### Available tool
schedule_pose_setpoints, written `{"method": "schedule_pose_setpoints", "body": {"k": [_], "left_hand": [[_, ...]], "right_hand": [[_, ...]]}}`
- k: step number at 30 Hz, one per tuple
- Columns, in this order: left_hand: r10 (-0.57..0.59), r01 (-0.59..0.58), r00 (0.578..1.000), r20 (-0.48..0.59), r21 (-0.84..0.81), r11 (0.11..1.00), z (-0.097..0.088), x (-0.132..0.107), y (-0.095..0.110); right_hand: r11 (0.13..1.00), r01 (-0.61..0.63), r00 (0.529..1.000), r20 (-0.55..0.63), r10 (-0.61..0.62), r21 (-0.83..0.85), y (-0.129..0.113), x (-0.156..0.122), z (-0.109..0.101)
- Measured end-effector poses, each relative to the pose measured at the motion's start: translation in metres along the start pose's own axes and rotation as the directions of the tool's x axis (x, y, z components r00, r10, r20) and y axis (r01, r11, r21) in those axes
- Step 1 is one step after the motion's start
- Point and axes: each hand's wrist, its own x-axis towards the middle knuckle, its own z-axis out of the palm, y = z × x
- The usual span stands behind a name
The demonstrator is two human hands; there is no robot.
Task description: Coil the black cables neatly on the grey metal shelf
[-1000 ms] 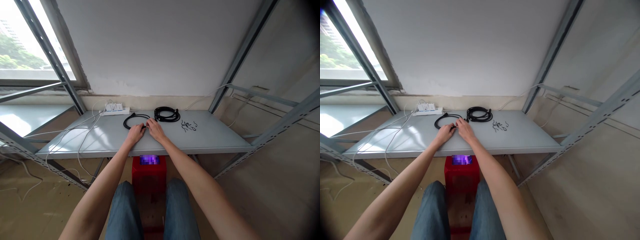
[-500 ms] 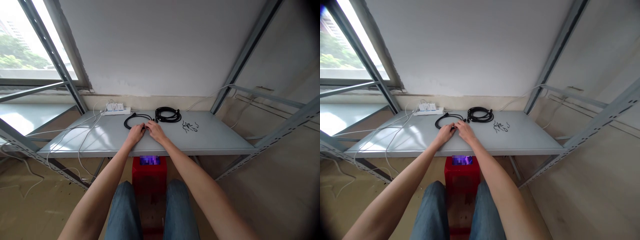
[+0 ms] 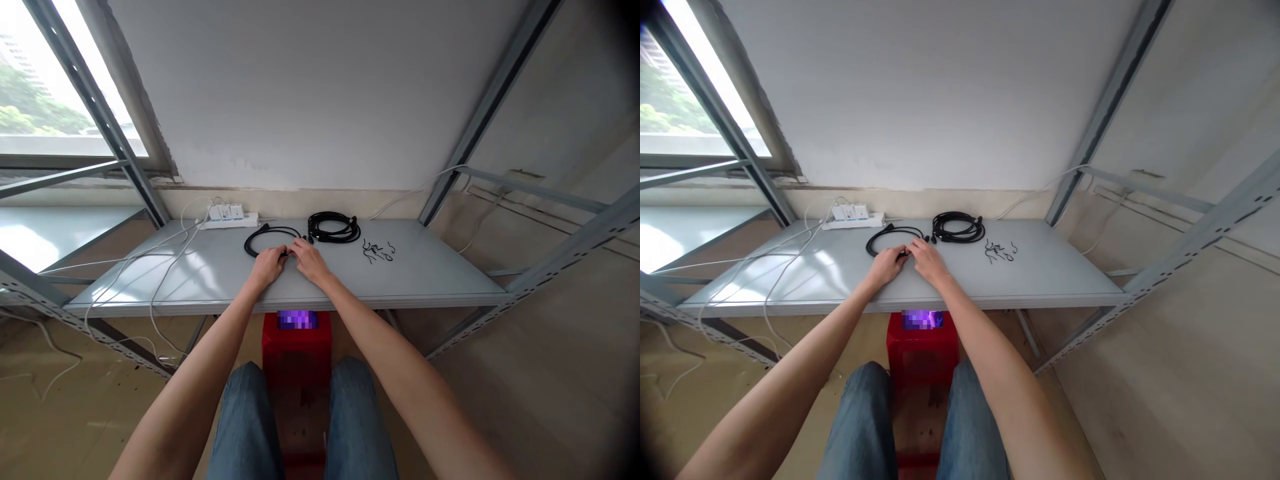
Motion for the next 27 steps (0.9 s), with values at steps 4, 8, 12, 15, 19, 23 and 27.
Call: {"method": "schedule_pose_setpoints", "body": {"k": [4,8,12,15,19,23,27], "left_hand": [[0.009,-0.009,1.000,-0.006,-0.007,1.000,-0.0007,-0.0005,0.0007],[0.005,-0.005,1.000,-0.006,-0.013,1.000,-0.0007,-0.0006,0.0004],[0.005,-0.005,1.000,-0.005,-0.019,1.000,-0.0013,-0.0010,0.0006],[0.001,-0.001,1.000,-0.005,-0.039,0.999,-0.0020,-0.0018,0.0012],[0.007,-0.008,1.000,-0.014,-0.053,0.999,-0.0011,-0.0017,0.0008],[0.014,-0.014,1.000,0.000,-0.057,0.998,-0.0005,-0.0007,0.0003],[0.007,-0.006,1.000,0.012,-0.049,0.999,-0.0028,-0.0015,0.0017]], "right_hand": [[1.000,0.013,1.000,-0.005,-0.013,0.005,0.0007,-0.0002,-0.0002],[1.000,0.002,1.000,0.001,-0.002,0.011,-0.0006,-0.0002,-0.0023],[1.000,0.000,1.000,0.000,0.000,0.027,-0.0011,-0.0001,-0.0035],[1.000,-0.006,1.000,-0.019,0.007,0.030,0.0000,-0.0001,-0.0023],[0.999,-0.032,0.998,-0.046,0.034,0.030,0.0009,0.0004,-0.0010],[0.995,-0.093,0.995,-0.036,0.094,0.037,-0.0006,0.0009,-0.0016],[0.984,-0.164,0.986,-0.006,0.165,0.064,-0.0039,0.0012,-0.0032]]}}
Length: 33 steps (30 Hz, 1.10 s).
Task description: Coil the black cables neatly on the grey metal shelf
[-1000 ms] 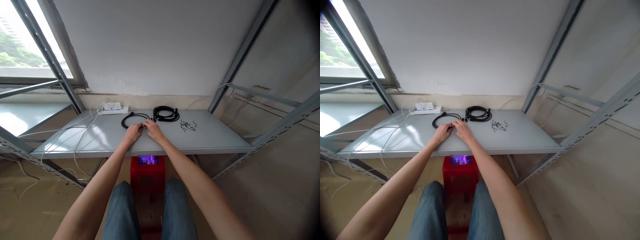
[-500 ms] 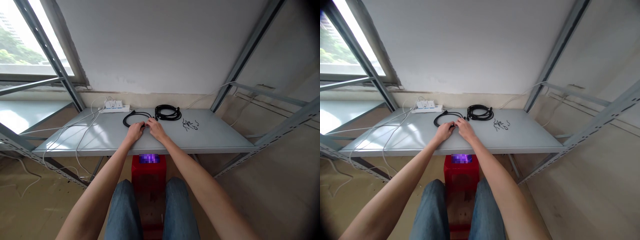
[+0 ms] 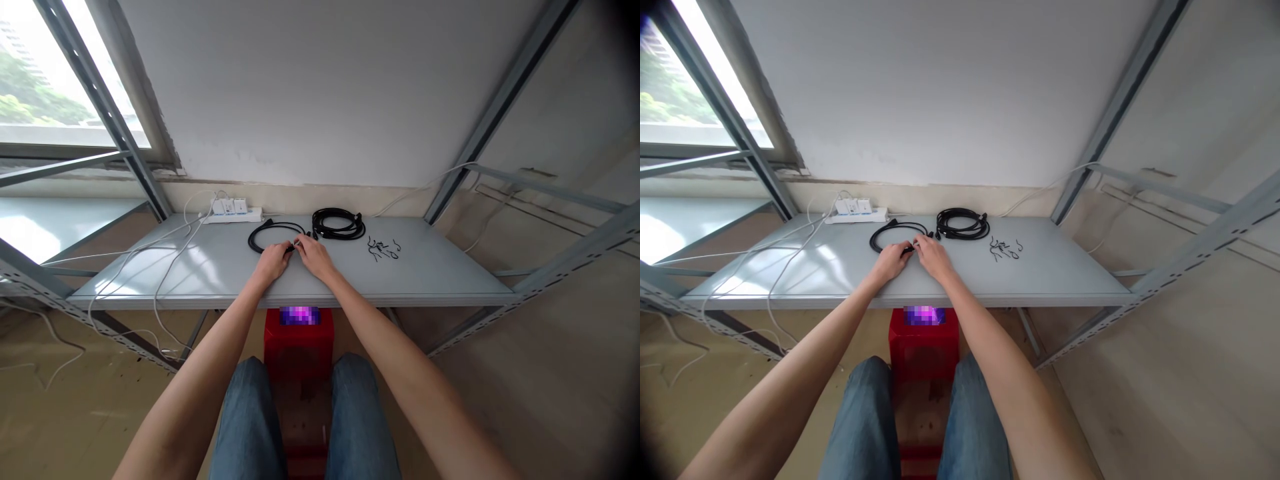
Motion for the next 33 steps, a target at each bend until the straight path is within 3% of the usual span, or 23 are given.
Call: {"method": "schedule_pose_setpoints", "body": {"k": [4,15,24,33], "left_hand": [[0.004,-0.004,1.000,0.003,0.008,1.000,0.000,-0.001,0.001],[0.011,-0.010,1.000,-0.002,0.050,0.999,0.003,0.000,0.001],[-0.015,0.014,1.000,0.016,0.095,0.995,0.002,0.001,0.003],[-0.021,0.019,1.000,0.019,0.117,0.993,0.001,0.001,0.007]], "right_hand": [[0.998,-0.059,0.996,0.060,0.061,-0.022,-0.004,0.000,-0.003],[0.998,-0.070,0.995,0.064,0.070,-0.010,-0.004,0.001,-0.003],[0.963,-0.123,0.992,0.006,0.125,0.239,0.011,0.007,0.003],[0.953,-0.142,0.989,0.008,0.146,0.267,0.015,0.010,0.006]]}}
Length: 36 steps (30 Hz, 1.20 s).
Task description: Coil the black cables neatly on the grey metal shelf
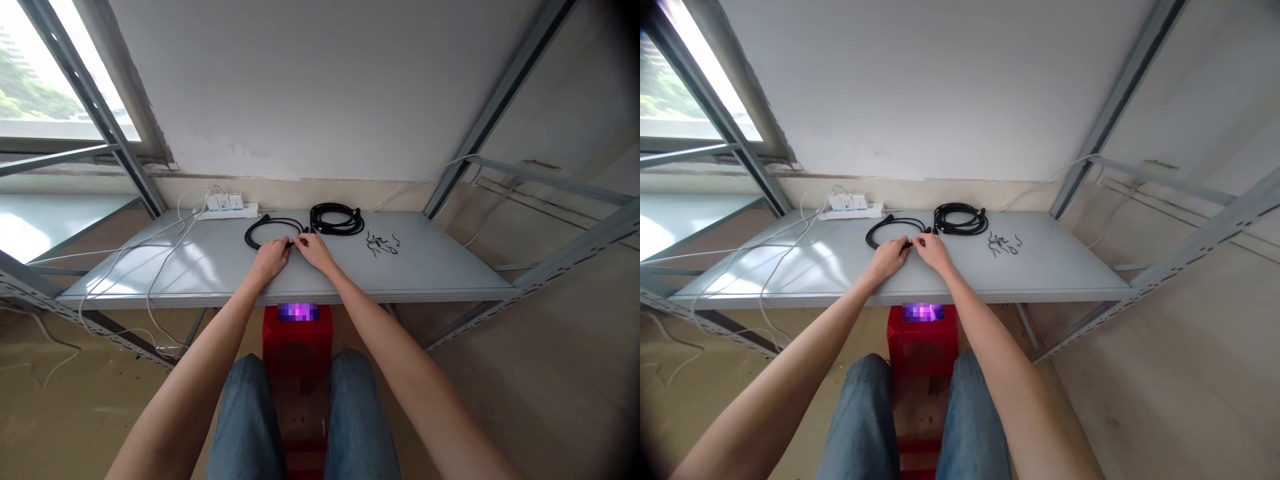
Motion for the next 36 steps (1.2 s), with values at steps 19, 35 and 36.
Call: {"method": "schedule_pose_setpoints", "body": {"k": [19,35,36], "left_hand": [[0.014,-0.015,1.000,0.021,0.052,0.999,-0.007,-0.003,0.010],[0.007,-0.008,1.000,0.028,0.039,0.999,-0.002,-0.001,0.006],[0.008,-0.009,1.000,0.026,0.041,0.999,-0.001,0.000,0.006]], "right_hand": [[0.855,0.182,0.983,0.098,-0.153,-0.485,-0.025,-0.011,-0.001],[0.901,0.229,0.972,0.042,-0.230,-0.369,-0.021,-0.011,-0.002],[0.894,0.222,0.973,0.035,-0.226,-0.390,-0.021,-0.012,-0.002]]}}
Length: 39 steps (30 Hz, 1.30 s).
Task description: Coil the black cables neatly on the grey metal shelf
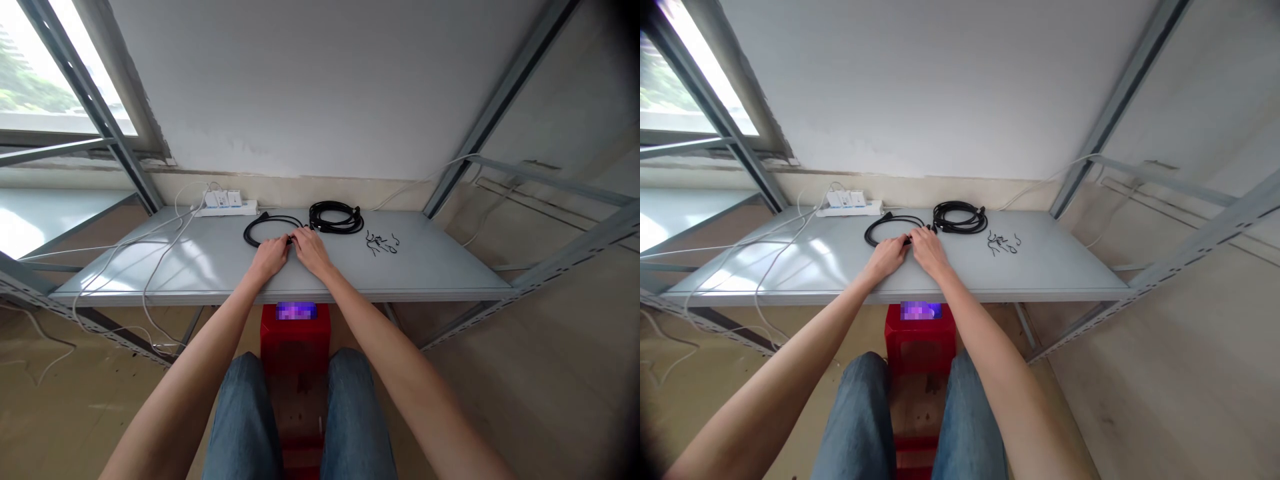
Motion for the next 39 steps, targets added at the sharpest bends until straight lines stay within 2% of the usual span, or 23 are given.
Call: {"method": "schedule_pose_setpoints", "body": {"k": [9,15,22,31,39], "left_hand": [[0.016,-0.017,1.000,-0.020,-0.046,0.999,0.0020,0.0005,-0.0017],[0.041,-0.047,0.998,-0.054,-0.112,0.993,0.0011,0.0000,-0.0025],[0.007,-0.012,0.999,-0.050,-0.087,0.996,0.0036,0.0011,-0.0049],[0.026,-0.031,0.998,-0.058,-0.082,0.996,0.0050,0.0008,-0.0061],[0.025,-0.028,0.999,-0.044,-0.079,0.996,0.0029,-0.0007,-0.0046]], "right_hand": [[0.999,-0.015,1.000,-0.012,0.014,-0.047,0.0003,0.0005,0.0009],[0.995,-0.066,0.993,-0.103,0.057,-0.077,0.0004,-0.0005,-0.0012],[0.989,-0.102,0.993,-0.070,0.095,-0.107,-0.0011,0.0011,0.0003],[0.989,-0.014,0.999,-0.047,0.007,-0.147,-0.0006,-0.0006,0.0046],[0.999,0.044,0.999,-0.005,-0.044,-0.008,0.0027,0.0000,0.0031]]}}
